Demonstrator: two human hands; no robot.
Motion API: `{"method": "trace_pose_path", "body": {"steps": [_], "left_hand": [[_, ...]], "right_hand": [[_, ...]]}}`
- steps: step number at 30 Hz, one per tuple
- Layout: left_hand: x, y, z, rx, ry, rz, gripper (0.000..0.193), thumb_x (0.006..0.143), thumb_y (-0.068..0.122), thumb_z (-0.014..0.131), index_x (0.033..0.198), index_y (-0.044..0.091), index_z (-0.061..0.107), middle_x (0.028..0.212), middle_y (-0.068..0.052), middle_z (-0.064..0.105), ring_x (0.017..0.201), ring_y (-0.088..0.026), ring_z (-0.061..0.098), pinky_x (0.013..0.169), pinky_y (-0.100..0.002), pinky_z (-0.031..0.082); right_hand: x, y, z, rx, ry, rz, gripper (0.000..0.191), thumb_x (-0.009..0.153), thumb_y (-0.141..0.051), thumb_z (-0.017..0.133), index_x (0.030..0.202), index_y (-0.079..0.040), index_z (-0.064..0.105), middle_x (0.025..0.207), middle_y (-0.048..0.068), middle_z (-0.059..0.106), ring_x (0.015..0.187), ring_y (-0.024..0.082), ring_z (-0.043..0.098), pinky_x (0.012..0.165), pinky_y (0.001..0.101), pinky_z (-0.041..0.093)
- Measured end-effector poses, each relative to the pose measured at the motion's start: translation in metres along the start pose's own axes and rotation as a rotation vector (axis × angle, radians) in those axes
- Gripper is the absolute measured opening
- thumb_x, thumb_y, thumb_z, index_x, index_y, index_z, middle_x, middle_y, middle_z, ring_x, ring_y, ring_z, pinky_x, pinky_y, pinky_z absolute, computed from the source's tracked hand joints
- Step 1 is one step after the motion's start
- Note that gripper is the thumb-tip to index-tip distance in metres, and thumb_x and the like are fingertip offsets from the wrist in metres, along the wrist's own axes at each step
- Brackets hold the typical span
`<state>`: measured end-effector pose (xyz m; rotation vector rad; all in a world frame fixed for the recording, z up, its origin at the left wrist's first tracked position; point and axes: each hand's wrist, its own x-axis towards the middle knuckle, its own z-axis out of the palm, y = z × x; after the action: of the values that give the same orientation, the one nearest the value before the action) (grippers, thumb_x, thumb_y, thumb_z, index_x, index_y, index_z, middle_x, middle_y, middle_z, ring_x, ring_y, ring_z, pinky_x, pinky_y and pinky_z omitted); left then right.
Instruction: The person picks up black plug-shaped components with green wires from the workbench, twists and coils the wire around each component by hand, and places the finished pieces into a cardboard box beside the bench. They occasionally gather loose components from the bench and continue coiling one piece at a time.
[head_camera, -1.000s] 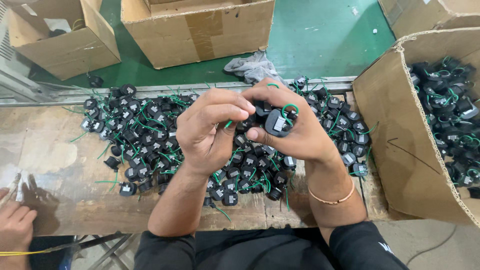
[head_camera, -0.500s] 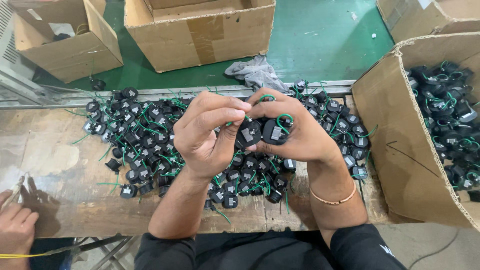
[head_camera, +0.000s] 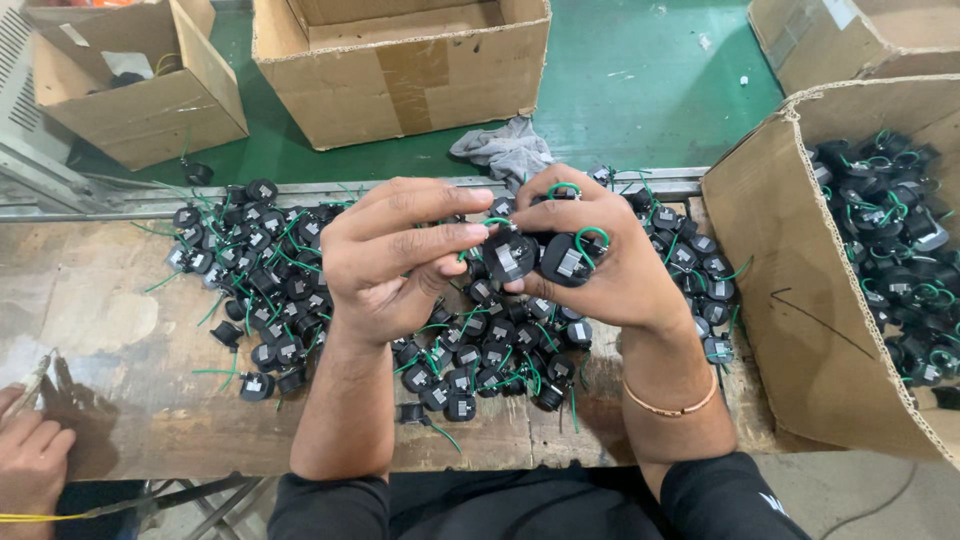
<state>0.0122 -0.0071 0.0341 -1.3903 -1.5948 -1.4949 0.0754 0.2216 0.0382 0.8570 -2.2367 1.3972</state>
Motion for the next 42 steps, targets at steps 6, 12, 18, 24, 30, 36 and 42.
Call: {"method": "trace_pose_path", "body": {"steps": [6,12,18,24,30,36,42], "left_hand": [[-0.002,-0.001,0.002,-0.031,0.001,-0.106,0.019,0.088,0.013,0.086,0.104,0.007,0.076,0.113,-0.01,0.077,0.107,-0.026,0.075,0.1,-0.035,0.057],[-0.007,0.0,0.008,-0.06,0.035,-0.304,0.022,0.081,0.009,0.09,0.088,0.008,0.07,0.101,-0.005,0.077,0.106,-0.022,0.075,0.115,-0.044,0.05],[-0.013,0.002,0.017,-0.148,0.103,-0.38,0.021,0.088,0.002,0.087,0.092,0.009,0.067,0.097,-0.004,0.077,0.095,-0.016,0.075,0.12,-0.046,0.045],[-0.013,0.003,0.018,-0.16,0.078,-0.343,0.018,0.092,0.002,0.083,0.101,0.008,0.069,0.099,-0.006,0.078,0.098,-0.017,0.076,0.116,-0.043,0.049],[-0.011,0.006,0.013,-0.22,0.104,-0.259,0.02,0.092,0.004,0.083,0.106,0.003,0.069,0.106,-0.011,0.076,0.1,-0.019,0.074,0.101,-0.035,0.057],[-0.013,0.008,0.013,-0.226,0.149,-0.274,0.015,0.097,0.003,0.08,0.107,0.001,0.069,0.107,-0.015,0.075,0.099,-0.021,0.074,0.091,-0.03,0.06],[-0.01,0.009,0.016,-0.116,0.115,-0.219,0.014,0.096,0.003,0.08,0.105,0.002,0.069,0.105,-0.014,0.076,0.096,-0.021,0.075,0.088,-0.029,0.06]], "right_hand": [[0.0,-0.005,0.002,-0.108,0.068,0.005,0.044,0.073,-0.008,0.09,0.113,-0.004,0.072,0.112,0.009,0.064,0.103,0.022,0.065,0.092,0.0334,0.053],[0.002,-0.012,0.017,-0.1,0.093,0.004,0.042,0.075,-0.007,0.091,0.112,-0.004,0.072,0.11,0.01,0.063,0.096,0.02,0.066,0.084,0.0311,0.053],[0.001,-0.012,0.012,-0.146,0.101,-0.036,0.044,0.072,-0.003,0.089,0.112,-0.005,0.072,0.111,0.009,0.062,0.101,0.021,0.065,0.089,0.0327,0.054],[0.0,-0.006,0.007,-0.073,0.112,-0.031,0.045,0.071,-0.003,0.087,0.113,-0.006,0.073,0.112,0.009,0.063,0.108,0.022,0.064,0.097,0.0345,0.053],[-0.004,-0.003,0.005,0.119,0.132,-0.031,0.043,0.078,-0.014,0.092,0.115,-0.007,0.073,0.111,0.007,0.063,0.106,0.019,0.064,0.097,0.0327,0.053],[-0.01,-0.001,0.002,0.199,0.178,-0.013,0.043,0.08,-0.02,0.093,0.115,-0.006,0.073,0.112,0.008,0.062,0.108,0.02,0.062,0.1,0.0331,0.052],[-0.013,0.005,0.001,0.345,0.189,-0.017,0.04,0.085,-0.022,0.09,0.116,-0.004,0.072,0.114,0.009,0.063,0.11,0.02,0.061,0.098,0.0333,0.049]]}}
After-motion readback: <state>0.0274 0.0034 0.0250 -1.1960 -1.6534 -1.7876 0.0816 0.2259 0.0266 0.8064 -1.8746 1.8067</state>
